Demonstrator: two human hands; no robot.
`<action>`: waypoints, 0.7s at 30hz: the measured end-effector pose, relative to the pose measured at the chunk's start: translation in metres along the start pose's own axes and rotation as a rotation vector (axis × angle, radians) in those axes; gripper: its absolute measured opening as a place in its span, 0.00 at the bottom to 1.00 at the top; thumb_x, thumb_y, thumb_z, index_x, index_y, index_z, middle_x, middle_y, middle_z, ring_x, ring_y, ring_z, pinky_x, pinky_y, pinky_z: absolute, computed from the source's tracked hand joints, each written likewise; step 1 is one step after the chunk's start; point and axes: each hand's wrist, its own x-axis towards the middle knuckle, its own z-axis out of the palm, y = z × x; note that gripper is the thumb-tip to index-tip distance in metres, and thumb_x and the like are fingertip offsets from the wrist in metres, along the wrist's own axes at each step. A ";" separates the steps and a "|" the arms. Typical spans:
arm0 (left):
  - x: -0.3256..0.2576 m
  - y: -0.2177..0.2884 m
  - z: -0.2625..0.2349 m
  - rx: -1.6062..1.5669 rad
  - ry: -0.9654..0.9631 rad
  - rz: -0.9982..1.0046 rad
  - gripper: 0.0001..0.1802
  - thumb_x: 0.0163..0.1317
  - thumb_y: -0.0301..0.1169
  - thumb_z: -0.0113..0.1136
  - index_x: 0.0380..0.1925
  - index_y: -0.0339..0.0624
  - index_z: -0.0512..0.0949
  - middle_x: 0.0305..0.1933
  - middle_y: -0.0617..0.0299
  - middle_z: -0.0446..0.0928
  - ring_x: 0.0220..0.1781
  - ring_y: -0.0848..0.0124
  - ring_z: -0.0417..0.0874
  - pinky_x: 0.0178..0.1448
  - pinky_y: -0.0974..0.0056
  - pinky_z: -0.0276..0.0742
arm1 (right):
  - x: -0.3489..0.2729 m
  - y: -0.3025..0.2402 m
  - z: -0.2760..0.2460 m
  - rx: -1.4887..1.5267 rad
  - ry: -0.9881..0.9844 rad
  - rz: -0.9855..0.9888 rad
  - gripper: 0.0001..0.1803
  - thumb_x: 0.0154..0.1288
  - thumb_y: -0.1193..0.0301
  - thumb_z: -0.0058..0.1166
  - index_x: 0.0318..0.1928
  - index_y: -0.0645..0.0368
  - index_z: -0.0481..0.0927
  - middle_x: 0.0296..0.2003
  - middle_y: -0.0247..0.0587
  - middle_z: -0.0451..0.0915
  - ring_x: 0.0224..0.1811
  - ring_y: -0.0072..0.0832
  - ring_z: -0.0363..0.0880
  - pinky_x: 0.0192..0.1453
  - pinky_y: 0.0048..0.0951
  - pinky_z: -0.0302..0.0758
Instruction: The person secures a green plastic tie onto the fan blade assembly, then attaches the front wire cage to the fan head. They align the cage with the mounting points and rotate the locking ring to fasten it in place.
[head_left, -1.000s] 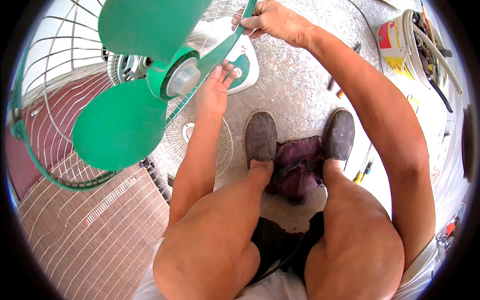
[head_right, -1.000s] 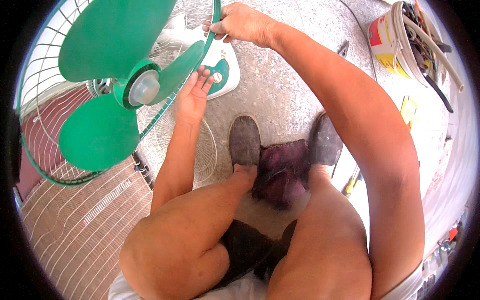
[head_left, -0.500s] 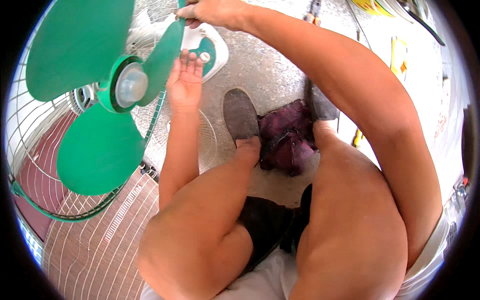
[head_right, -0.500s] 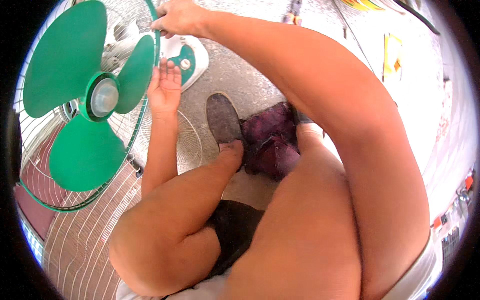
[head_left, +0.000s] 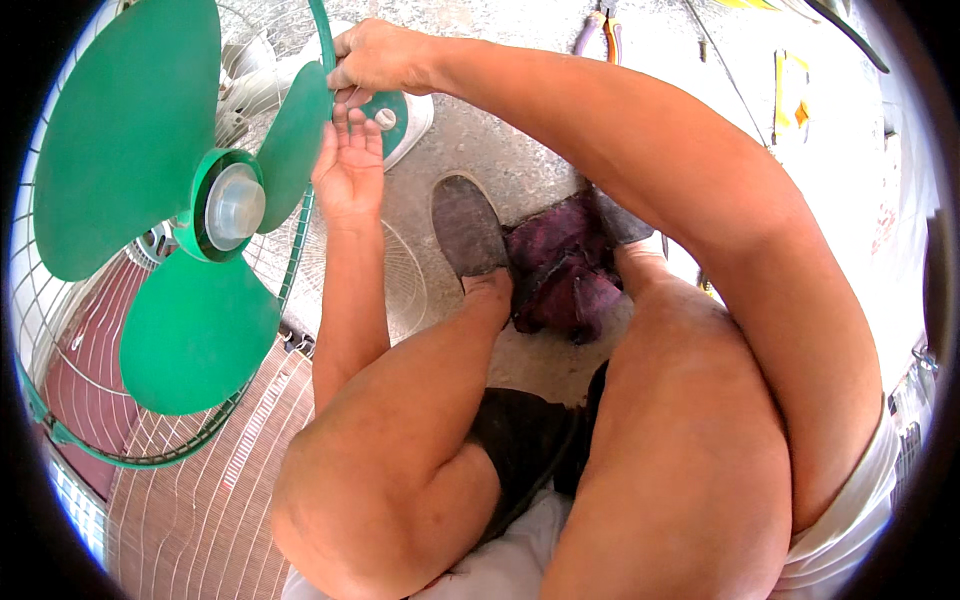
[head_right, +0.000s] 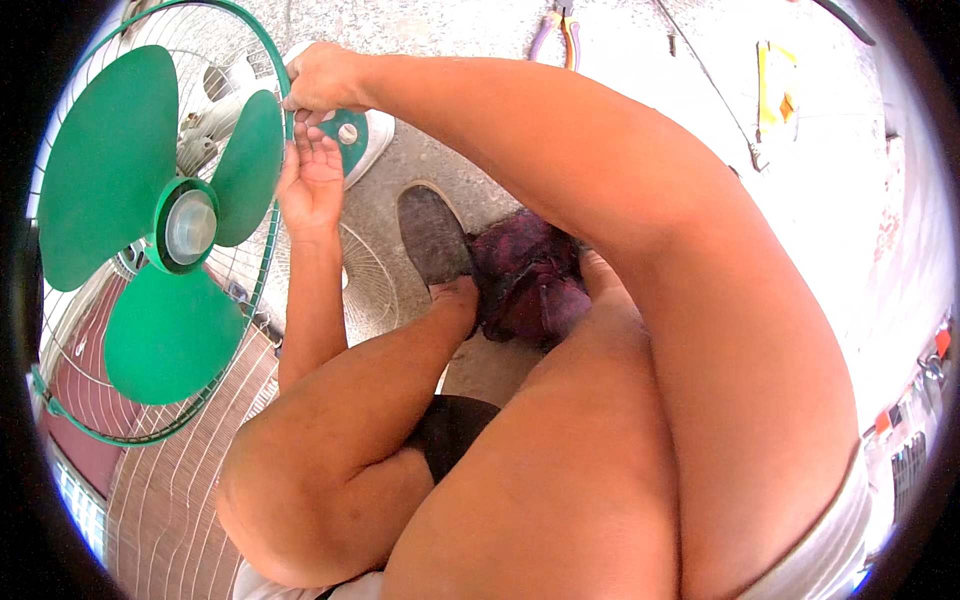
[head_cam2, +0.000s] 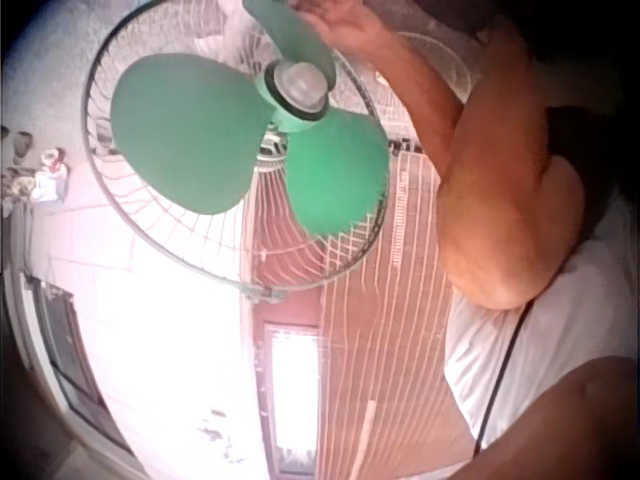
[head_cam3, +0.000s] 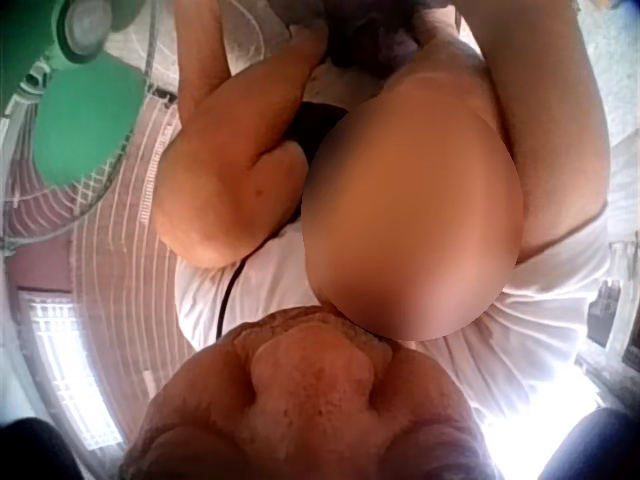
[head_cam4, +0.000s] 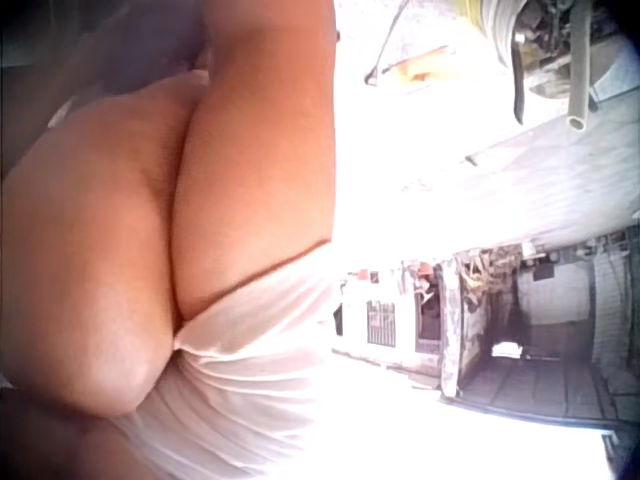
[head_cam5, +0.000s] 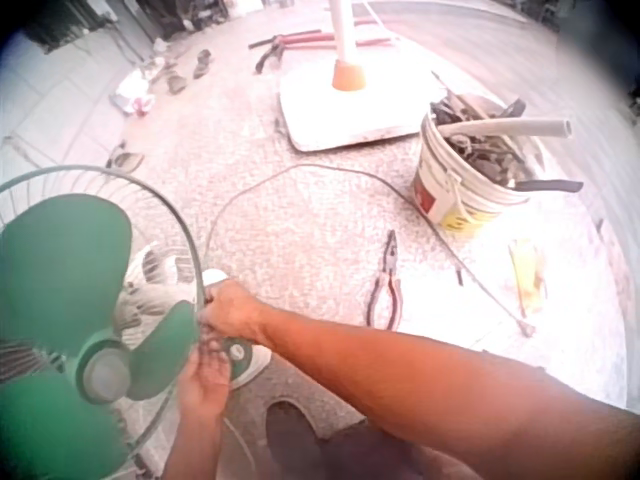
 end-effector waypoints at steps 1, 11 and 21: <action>0.001 0.000 0.000 0.008 -0.018 0.003 0.13 0.71 0.30 0.50 0.52 0.37 0.72 0.52 0.57 0.78 0.53 0.64 0.78 0.58 0.56 0.75 | 0.002 0.000 0.000 0.008 -0.011 0.018 0.10 0.63 0.76 0.57 0.40 0.73 0.80 0.36 0.50 0.84 0.37 0.32 0.86 0.44 0.28 0.84; 0.000 0.000 -0.016 0.125 -0.087 -0.021 0.14 0.72 0.31 0.50 0.56 0.43 0.71 0.53 0.55 0.77 0.54 0.63 0.78 0.58 0.56 0.75 | 0.000 0.011 -0.010 0.061 -0.124 0.055 0.10 0.66 0.76 0.52 0.44 0.67 0.81 0.42 0.49 0.83 0.41 0.31 0.84 0.47 0.29 0.84; -0.043 0.024 -0.042 0.184 0.054 0.018 0.14 0.72 0.34 0.50 0.53 0.39 0.72 0.51 0.51 0.79 0.52 0.59 0.80 0.57 0.53 0.76 | 0.013 -0.015 -0.010 0.034 -0.098 0.092 0.10 0.62 0.78 0.50 0.42 0.70 0.79 0.38 0.51 0.82 0.35 0.34 0.86 0.40 0.31 0.86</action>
